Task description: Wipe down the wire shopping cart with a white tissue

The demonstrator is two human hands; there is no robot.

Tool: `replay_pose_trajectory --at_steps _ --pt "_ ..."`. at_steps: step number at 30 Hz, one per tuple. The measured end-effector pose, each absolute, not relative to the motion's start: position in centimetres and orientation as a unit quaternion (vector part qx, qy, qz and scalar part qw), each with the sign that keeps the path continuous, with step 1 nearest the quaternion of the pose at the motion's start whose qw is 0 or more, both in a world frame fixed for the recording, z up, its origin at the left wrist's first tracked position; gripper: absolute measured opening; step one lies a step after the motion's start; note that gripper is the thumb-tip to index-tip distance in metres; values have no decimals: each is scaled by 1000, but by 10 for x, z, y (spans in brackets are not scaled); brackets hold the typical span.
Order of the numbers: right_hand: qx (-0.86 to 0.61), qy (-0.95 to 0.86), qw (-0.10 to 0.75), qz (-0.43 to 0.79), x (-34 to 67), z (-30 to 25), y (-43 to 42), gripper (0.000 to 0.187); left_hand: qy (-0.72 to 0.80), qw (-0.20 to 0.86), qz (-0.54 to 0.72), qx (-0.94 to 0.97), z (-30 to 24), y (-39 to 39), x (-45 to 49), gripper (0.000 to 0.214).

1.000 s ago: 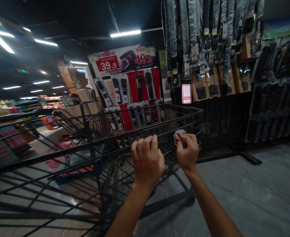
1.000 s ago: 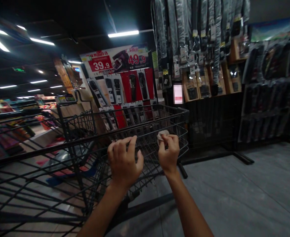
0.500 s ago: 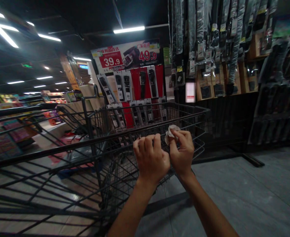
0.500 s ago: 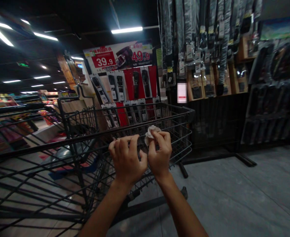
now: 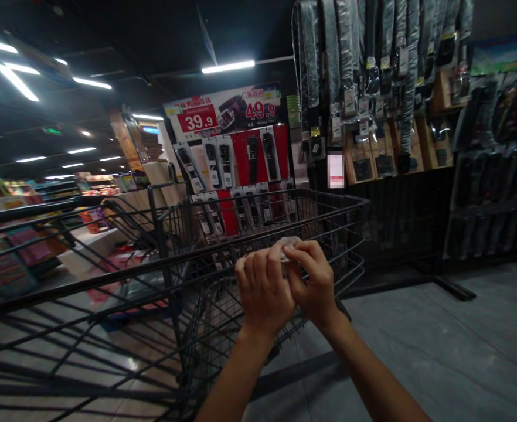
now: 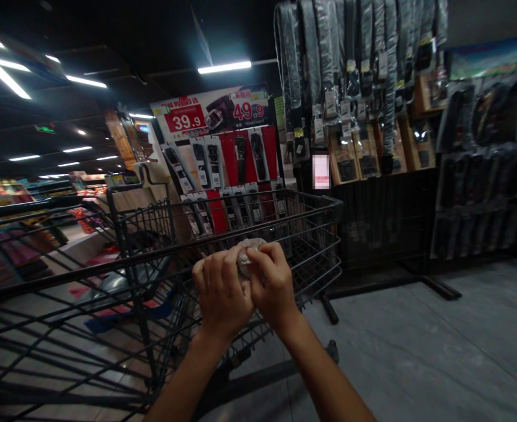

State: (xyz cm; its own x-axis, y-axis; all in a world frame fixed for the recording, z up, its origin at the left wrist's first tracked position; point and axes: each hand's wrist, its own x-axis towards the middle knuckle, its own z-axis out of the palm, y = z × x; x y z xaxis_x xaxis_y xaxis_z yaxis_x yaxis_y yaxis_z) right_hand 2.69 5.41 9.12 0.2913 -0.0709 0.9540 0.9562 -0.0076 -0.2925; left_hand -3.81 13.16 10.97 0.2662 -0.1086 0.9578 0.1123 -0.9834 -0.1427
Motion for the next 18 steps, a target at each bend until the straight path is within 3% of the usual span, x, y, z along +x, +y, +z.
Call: replay_pose_trajectory --at_steps 8,18 --pt "-555 -389 533 -507 50 86 44 31 -44 85 -553 -827 113 125 -41 43" --pt "-579 -383 515 -503 56 87 35 25 -32 93 -554 -827 112 127 -40 48"
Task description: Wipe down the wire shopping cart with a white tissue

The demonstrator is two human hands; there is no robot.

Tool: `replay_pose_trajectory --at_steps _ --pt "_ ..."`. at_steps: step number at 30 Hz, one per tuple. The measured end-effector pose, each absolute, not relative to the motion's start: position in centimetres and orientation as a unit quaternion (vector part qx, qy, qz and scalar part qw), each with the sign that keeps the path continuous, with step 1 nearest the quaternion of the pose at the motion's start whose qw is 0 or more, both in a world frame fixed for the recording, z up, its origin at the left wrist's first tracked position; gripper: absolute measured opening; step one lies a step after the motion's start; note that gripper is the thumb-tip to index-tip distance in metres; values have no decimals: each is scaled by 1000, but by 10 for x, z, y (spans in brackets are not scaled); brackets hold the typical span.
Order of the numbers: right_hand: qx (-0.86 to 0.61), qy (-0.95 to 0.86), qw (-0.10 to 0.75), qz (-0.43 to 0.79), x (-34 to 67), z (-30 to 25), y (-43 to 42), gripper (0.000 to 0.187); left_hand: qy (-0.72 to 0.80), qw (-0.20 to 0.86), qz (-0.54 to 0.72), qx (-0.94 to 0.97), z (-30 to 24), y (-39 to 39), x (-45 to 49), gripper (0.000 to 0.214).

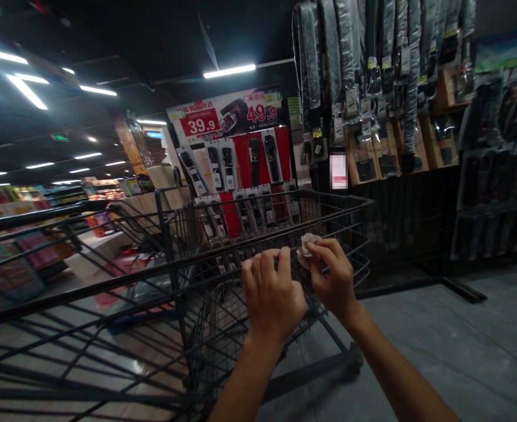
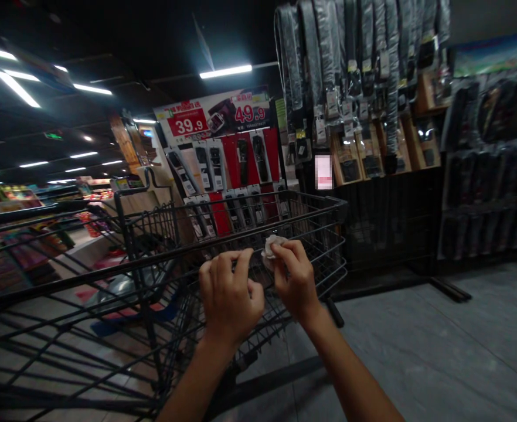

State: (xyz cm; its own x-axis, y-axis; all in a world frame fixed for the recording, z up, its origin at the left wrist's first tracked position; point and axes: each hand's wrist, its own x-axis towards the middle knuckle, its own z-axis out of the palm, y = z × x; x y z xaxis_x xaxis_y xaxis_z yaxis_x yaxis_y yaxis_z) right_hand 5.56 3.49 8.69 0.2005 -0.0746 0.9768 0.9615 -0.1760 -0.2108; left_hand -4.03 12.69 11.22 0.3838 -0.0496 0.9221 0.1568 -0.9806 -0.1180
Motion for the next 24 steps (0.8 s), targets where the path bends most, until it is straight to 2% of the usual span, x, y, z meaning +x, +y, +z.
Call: replay_pose_trajectory --at_steps 7,12,19,24 --pt "-597 -307 526 -522 79 85 19 17 -25 98 -565 -819 110 128 -41 49" --pt "-618 -286 513 -523 85 86 14 17 -24 100 -560 -822 111 127 -43 49" --pt "-621 -96 591 -505 113 90 -4 19 -29 83 -543 -835 113 124 -49 49" --pt "-619 -135 577 -515 109 89 2 23 -27 79 -546 -834 113 123 -48 51"
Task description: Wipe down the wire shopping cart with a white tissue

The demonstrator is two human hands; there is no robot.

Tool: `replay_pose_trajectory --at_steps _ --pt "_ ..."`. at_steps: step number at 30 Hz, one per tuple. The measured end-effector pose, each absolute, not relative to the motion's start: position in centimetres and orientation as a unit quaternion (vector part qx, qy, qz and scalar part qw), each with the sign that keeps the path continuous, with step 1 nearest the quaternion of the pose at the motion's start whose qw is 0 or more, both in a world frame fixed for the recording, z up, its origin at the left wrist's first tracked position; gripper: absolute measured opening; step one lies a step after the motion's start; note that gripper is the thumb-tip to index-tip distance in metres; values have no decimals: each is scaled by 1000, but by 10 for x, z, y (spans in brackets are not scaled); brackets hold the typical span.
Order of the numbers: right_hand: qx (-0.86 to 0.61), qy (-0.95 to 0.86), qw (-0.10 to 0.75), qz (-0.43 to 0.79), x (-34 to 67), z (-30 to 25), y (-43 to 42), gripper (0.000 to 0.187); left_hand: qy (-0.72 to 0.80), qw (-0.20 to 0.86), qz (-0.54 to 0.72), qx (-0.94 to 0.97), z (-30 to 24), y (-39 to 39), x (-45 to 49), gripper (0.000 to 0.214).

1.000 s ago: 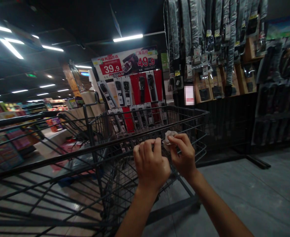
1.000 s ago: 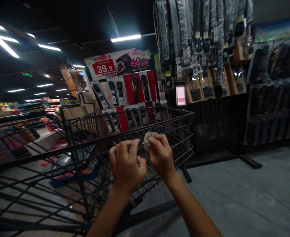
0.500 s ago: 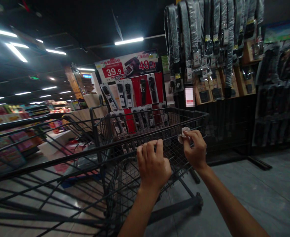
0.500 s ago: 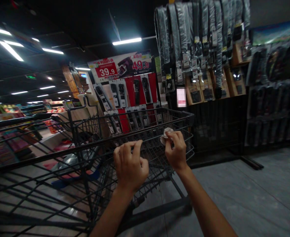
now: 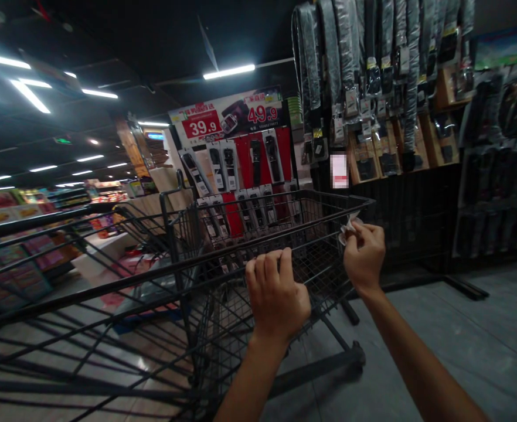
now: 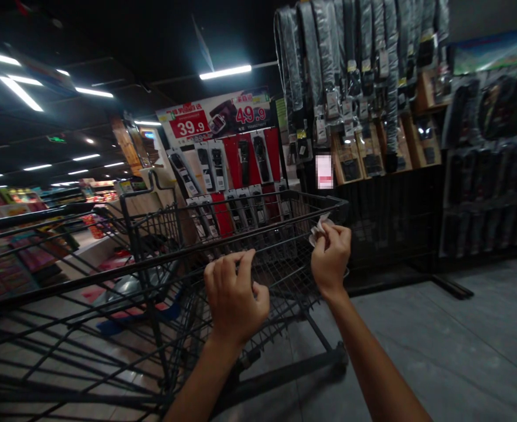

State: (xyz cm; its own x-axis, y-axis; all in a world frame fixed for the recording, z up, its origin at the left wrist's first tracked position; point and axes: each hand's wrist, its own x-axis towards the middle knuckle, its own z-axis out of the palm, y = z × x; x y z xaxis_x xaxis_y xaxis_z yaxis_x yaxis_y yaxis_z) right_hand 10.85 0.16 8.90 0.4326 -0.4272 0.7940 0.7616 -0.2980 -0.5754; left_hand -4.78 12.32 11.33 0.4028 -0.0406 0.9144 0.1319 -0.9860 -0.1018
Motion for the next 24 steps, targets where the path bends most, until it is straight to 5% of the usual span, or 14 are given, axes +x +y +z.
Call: replay_pose_trajectory --at_steps 15,24 --pt "-583 -360 534 -496 18 145 6 26 -36 65 -548 -833 113 119 -50 50" --pt "-634 -492 378 -461 28 157 21 28 -27 47 -527 -848 116 111 -61 42"
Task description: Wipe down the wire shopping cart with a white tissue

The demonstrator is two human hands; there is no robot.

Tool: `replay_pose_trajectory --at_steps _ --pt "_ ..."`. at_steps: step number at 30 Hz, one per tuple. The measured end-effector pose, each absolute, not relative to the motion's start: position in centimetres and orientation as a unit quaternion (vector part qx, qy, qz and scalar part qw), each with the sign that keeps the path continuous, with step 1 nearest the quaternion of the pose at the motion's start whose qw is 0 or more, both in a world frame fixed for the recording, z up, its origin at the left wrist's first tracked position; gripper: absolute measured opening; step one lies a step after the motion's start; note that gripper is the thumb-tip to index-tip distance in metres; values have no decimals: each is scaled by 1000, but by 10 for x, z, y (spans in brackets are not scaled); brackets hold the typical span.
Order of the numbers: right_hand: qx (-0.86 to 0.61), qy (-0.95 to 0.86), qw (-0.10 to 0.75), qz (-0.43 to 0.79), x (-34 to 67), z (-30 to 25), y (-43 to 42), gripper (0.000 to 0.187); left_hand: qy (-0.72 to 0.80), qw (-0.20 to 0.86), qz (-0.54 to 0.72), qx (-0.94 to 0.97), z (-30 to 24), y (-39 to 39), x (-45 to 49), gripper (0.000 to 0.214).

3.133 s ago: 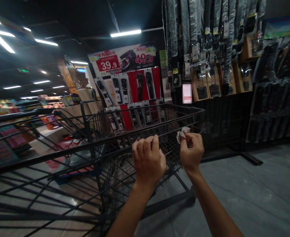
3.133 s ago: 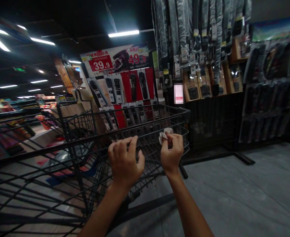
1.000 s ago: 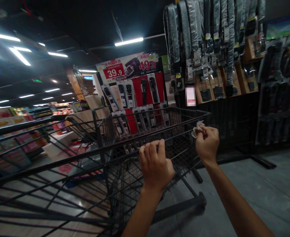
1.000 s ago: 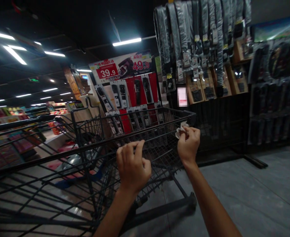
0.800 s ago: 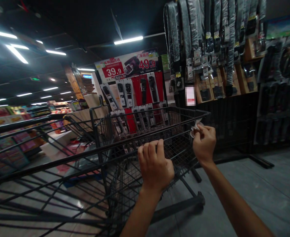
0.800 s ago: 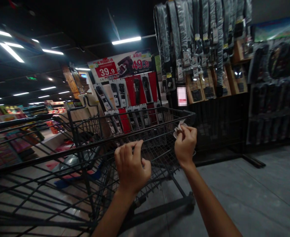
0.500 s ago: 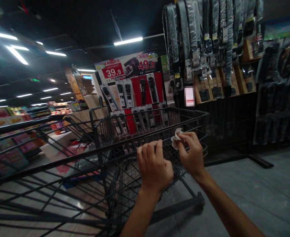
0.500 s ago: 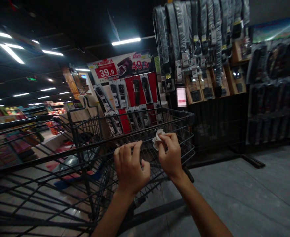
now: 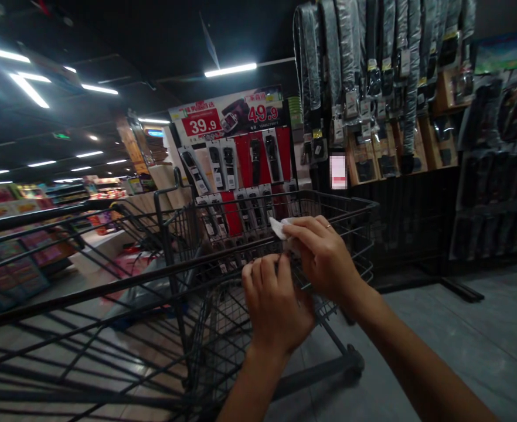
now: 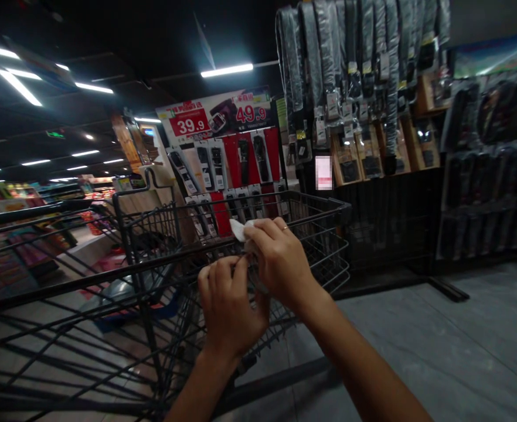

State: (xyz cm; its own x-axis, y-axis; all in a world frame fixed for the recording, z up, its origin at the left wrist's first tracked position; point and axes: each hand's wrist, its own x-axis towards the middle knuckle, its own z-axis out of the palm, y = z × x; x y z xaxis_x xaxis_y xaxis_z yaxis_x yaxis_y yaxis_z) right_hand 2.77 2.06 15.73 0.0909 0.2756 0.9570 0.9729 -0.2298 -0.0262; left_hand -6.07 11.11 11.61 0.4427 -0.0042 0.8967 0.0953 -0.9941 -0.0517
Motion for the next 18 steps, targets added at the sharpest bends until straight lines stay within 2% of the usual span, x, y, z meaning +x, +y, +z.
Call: replay_pose_trajectory --at_steps 8,18 --pt "-680 -465 356 -443 39 162 -21 23 20 -10 -522 -853 117 104 -74 49" --pt "-674 -423 351 -494 44 149 -69 21 73 25 -582 -810 103 88 -83 45"
